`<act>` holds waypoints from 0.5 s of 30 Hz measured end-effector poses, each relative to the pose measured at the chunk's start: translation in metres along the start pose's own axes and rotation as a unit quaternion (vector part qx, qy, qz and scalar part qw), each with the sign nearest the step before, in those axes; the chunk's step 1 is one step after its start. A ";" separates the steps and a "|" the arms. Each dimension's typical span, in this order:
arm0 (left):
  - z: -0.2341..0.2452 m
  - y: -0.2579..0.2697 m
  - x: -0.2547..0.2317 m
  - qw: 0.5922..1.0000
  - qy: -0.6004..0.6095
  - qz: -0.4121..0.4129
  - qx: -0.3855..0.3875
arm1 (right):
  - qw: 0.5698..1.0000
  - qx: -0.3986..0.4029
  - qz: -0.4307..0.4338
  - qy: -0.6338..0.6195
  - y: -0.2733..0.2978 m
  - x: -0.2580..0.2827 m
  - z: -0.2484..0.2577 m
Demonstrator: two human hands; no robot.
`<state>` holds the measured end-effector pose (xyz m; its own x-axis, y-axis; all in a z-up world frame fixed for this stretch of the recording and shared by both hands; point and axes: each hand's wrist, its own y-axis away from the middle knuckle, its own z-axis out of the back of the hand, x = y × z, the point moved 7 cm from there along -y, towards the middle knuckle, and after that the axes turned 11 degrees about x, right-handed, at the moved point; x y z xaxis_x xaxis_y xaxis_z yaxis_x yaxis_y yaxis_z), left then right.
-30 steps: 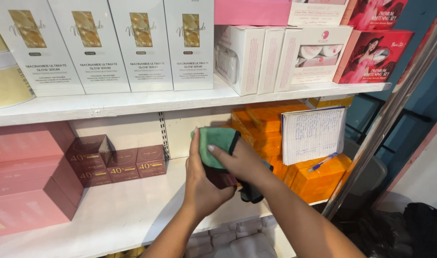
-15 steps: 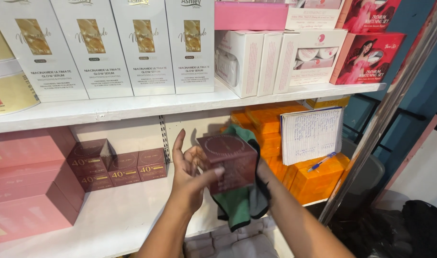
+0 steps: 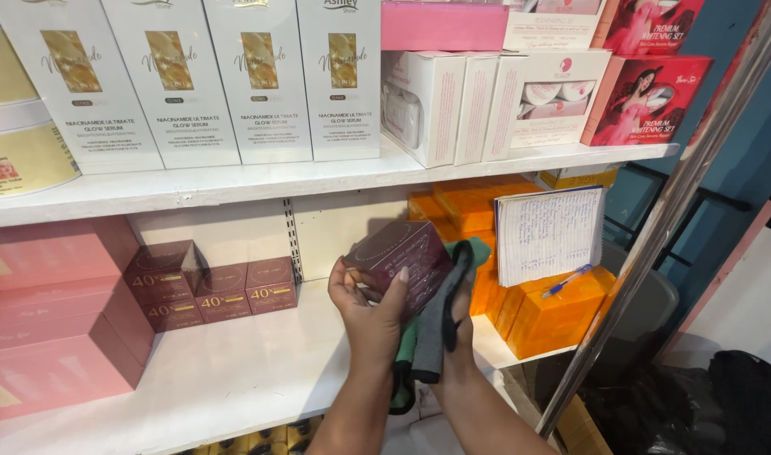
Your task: The person wipes maroon and orange boxes on a shelf using a green cloth. They also write on a notepad with a blue pen while holding it in their hands.
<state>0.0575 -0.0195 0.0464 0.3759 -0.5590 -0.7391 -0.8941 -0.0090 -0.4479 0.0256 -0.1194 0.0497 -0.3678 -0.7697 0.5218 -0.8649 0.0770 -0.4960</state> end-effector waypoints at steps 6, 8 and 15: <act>-0.008 0.005 -0.011 0.998 -0.037 -0.041 0.041 | 0.954 -0.136 0.068 0.257 0.022 0.017 0.006; -0.012 0.013 -0.023 0.996 -0.055 -0.053 0.051 | 0.948 -0.107 0.128 0.270 0.012 0.017 0.029; -0.026 0.030 -0.054 0.992 -0.111 -0.012 0.060 | 0.933 -0.091 0.166 0.305 -0.014 0.064 0.039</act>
<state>0.0037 -0.0109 0.0863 0.4521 -0.3632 -0.8146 -0.8544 0.0859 -0.5125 0.0275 -0.1945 0.0628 -0.7037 -0.1844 0.6862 -0.6922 0.3956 -0.6036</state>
